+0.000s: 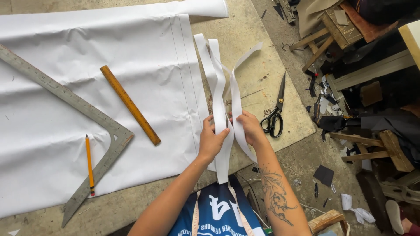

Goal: The person uses shears to cut long strips from a large piece of white fabric laid on a workbench. They follow pre-drawn lines, periodically adjusting the fabric and gathering the cut strips before continuing to cut more sections.

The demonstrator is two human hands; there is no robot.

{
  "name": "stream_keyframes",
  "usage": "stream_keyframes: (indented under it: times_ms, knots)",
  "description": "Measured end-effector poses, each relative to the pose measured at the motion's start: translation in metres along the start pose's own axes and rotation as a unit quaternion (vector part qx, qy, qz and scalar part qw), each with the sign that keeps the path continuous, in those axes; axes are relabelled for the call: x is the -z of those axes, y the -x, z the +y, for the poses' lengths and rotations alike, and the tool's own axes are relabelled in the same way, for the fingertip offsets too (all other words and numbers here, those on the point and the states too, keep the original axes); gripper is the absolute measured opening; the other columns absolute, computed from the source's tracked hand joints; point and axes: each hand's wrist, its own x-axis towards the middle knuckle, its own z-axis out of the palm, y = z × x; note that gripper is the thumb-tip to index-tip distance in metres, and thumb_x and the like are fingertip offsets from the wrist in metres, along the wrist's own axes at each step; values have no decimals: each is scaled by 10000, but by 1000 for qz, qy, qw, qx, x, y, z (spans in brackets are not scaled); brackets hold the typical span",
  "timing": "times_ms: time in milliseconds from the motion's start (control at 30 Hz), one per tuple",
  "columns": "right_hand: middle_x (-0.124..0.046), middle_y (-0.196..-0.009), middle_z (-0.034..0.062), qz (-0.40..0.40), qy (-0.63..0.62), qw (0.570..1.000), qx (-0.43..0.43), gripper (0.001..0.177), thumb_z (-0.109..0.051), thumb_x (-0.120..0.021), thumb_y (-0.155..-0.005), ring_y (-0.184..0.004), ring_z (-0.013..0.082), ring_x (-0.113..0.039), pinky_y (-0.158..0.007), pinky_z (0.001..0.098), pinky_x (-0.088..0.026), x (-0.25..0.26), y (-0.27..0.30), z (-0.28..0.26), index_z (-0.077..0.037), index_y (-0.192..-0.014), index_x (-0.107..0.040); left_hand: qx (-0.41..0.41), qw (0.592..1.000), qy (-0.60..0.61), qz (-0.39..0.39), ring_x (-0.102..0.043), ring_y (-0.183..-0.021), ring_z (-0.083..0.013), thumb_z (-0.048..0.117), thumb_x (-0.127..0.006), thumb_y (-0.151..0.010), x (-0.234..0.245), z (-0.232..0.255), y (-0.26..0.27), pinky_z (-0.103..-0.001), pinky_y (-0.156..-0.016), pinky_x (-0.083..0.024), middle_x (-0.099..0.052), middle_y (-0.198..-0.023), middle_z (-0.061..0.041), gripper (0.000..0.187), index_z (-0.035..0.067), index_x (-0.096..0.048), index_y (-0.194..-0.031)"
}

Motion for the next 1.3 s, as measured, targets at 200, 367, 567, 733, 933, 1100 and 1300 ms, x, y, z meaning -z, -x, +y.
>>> stream_keyframes:
  times_ms: [200, 367, 567, 733, 933, 1100, 1300]
  knots:
    - [-776, -1197, 167, -10, -158, 987, -39, 511, -9, -592, -885, -1005, 356, -784, -884, 501, -641, 0, 22, 6, -48, -1382, -702, 65, 983, 171, -3, -706, -1283, -410, 171, -718, -993, 24, 12, 13, -473, -979, -638, -676, -1470, -276, 797, -22, -315, -1654]
    - [-804, -1146, 131, -108, -240, 965, -10, 541, -515, -570, -1110, -1008, 277, -796, -848, 408, -677, -38, 72, -27, -61, -1362, -725, -7, 998, 38, -58, -551, -1439, -471, 161, -638, -1045, 18, 13, 33, -581, -1126, -546, -569, -1530, -357, 747, -61, -291, -1669]
    - [-827, -921, 211, -115, -221, 969, -2, 188, -120, -835, -921, -784, 303, -831, -718, 425, -684, -38, 76, -16, 25, -1033, -792, -150, 949, -246, -126, -766, -1000, -481, 273, -308, -1149, 26, 22, 75, -605, -856, -607, -775, -1062, -306, 568, -66, -464, -1577]
    - [-817, -1004, 234, -113, -240, 964, 11, 169, -38, -800, -904, -807, 311, -827, -720, 424, -683, -47, 133, -53, 46, -1047, -764, -210, 943, -257, -29, -791, -828, -330, 478, -553, -1094, 43, -1, 54, -444, -731, -624, -820, -902, -101, 416, 152, -800, -1171]
    - [-791, -1000, 281, -168, -189, 968, 12, 274, 12, -739, -885, -797, 407, -809, -691, 534, -671, -45, 137, -18, 50, -1155, -712, -80, 995, -20, -50, -685, -1122, -345, 623, -770, -952, 64, 1, 30, -458, -939, -557, -716, -1244, -166, 631, 100, -682, -1295]
    - [-714, -672, 215, -339, -197, 920, -2, 103, -26, -718, -928, -621, 368, -763, -645, 502, -634, -72, 194, -16, 53, -988, -746, 51, 899, 337, -274, -807, -673, -188, 489, -694, -1030, 76, 39, 38, -306, -681, -671, -841, -894, -108, 451, 46, -760, -1078]
    - [-707, -699, 250, -418, -198, 886, 34, 139, 63, -760, -856, -659, 420, -755, -694, 523, -573, -72, 203, 25, 95, -990, -738, 21, 823, 497, -274, -817, -1027, -297, 232, -738, -1025, 72, 18, 29, -564, -1022, -634, -772, -1078, -83, 501, 90, -585, -1481]
